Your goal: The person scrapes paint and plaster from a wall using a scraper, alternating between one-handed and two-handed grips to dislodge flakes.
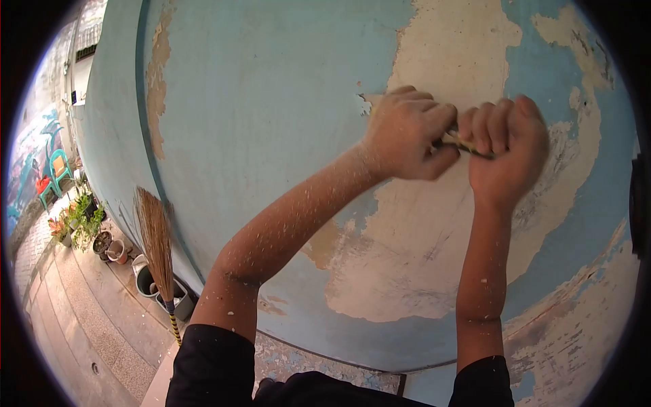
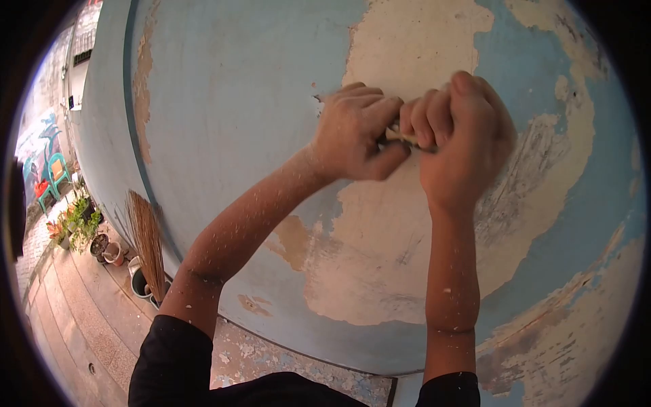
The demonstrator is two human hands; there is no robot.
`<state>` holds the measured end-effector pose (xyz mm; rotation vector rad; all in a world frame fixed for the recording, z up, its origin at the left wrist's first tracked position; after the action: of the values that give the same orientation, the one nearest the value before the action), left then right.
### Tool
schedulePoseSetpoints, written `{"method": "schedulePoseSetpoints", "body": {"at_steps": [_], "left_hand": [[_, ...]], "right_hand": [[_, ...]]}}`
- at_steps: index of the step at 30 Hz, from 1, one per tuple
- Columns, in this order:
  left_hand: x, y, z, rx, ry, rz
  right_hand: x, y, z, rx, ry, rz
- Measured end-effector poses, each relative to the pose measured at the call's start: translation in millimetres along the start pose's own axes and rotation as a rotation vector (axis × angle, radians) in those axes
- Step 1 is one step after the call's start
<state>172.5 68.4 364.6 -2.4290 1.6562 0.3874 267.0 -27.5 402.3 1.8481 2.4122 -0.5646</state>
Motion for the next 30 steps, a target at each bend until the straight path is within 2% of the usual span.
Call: {"method": "schedulePoseSetpoints", "body": {"at_steps": [1, 2, 4, 5, 6, 7, 9, 10, 13, 15, 17, 19, 21, 22, 23, 25, 29, 30], "left_hand": [[5, 7, -3, 0.044, -0.035, 0.077], [12, 9, -2, -0.063, 0.004, 0.032], [-14, 13, 5, -0.047, 0.038, -0.066], [-24, 13, 11, -0.038, 0.072, -0.15], [-26, 16, 11, -0.113, 0.096, -0.166], [-24, 18, 12, -0.112, 0.1, -0.166], [-20, 26, 18, -0.072, 0.064, -0.082], [-18, 25, 19, -0.075, 0.058, -0.091], [-19, 22, 21, 0.033, 0.003, -0.001], [-35, 28, 24, -0.067, 0.084, -0.107], [-28, 25, 27, -0.045, 0.123, -0.116], [-22, 29, 26, -0.026, 0.052, -0.049], [-22, 25, 23, 0.012, 0.007, -0.043], [-23, 23, 21, 0.047, -0.023, -0.025], [-28, 23, 24, 0.047, -0.017, -0.027], [-41, 29, 25, -0.098, 0.056, -0.104], [-28, 32, 31, -0.031, 0.047, -0.05], [-20, 30, 31, 0.017, 0.009, 0.005]], "right_hand": [[-2, 1, 5, -0.003, 0.009, -0.013], [-1, 1, 8, -0.034, 0.018, -0.056], [13, 0, 4, -0.073, 0.013, -0.093], [30, 0, -6, 0.0, -0.025, -0.089], [39, -6, -12, 0.073, -0.054, -0.088], [36, -10, -7, 0.073, -0.057, -0.086], [20, -22, 10, -0.03, -0.019, 0.004], [12, -18, 14, -0.045, -0.068, -0.072], [36, -17, 13, 0.041, -0.019, -0.012], [47, -20, 2, 0.038, -0.039, -0.076], [39, -28, 3, -0.078, -0.05, 0.009], [27, -25, 17, -0.038, -0.05, 0.043], [20, -15, 20, -0.099, -0.018, -0.163], [31, -16, 17, -0.015, -0.017, -0.054], [38, -18, 11, -0.017, -0.022, -0.054], [50, -22, 1, 0.062, -0.028, -0.041], [31, -26, 15, -0.04, -0.078, 0.049], [24, -25, 20, -0.065, -0.091, -0.05]]}}
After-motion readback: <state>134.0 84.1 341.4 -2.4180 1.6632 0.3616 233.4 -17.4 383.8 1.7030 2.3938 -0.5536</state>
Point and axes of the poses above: each hand's wrist, its own z-axis away from the middle knuckle, its own y-axis out of the back of the hand, x = y × z, the point moved 2 cm from there along -z, towards the middle knuckle, and after that the axes turned 10 degrees about -z, right-handed, at the moved point
